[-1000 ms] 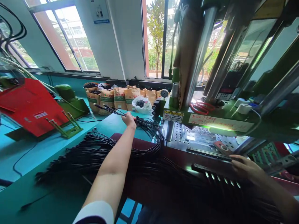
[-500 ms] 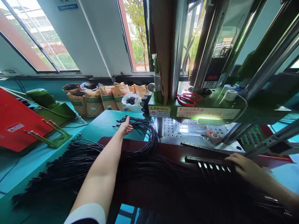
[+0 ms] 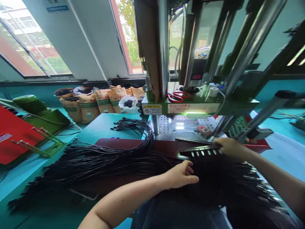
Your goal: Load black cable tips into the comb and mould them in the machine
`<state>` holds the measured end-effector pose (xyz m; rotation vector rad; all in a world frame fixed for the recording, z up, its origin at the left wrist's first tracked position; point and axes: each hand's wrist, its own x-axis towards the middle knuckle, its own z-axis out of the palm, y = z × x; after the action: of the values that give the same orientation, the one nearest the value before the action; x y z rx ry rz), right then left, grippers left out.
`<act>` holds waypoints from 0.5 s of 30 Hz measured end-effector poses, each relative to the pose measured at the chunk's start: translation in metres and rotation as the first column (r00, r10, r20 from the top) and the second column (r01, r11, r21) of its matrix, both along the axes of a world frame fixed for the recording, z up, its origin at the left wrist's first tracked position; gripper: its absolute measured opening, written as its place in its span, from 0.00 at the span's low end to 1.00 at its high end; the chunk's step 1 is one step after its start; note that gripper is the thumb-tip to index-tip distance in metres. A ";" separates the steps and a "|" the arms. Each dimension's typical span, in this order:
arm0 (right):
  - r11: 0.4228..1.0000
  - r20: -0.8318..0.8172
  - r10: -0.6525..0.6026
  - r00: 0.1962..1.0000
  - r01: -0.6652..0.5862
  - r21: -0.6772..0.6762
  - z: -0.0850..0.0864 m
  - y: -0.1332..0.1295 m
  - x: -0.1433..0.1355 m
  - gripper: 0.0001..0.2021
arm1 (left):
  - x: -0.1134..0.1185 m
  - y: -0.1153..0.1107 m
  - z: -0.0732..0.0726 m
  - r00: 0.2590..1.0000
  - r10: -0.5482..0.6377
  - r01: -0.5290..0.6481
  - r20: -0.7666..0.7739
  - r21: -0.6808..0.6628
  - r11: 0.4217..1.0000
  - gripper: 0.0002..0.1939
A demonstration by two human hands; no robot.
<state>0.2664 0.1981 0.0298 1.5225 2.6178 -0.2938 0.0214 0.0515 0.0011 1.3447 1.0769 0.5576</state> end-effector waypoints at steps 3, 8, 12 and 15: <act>0.995 -0.072 -0.092 0.993 0.094 0.025 0.009 0.012 -0.004 0.12 | 0.024 0.005 -0.009 0.929 0.276 -0.234 0.246 -0.187 0.954 0.30; 0.986 -0.254 -0.157 0.954 0.165 0.010 0.012 0.042 -0.010 0.14 | 0.055 0.032 -0.009 0.829 0.377 -0.222 0.413 -0.377 0.899 0.33; 0.988 -0.360 -0.155 0.920 0.151 -0.038 0.006 0.069 -0.026 0.11 | 0.071 0.065 -0.011 0.835 0.250 0.035 0.489 -0.502 0.864 0.26; 0.980 -0.393 -0.198 0.898 0.182 -0.078 -0.001 0.091 -0.042 0.05 | 0.071 0.093 -0.013 0.819 0.217 0.108 0.532 -0.514 0.851 0.17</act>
<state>0.2248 0.2889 0.0289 1.8822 2.7259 -0.7447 0.0924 0.1440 -0.0116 0.5888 0.6849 0.6054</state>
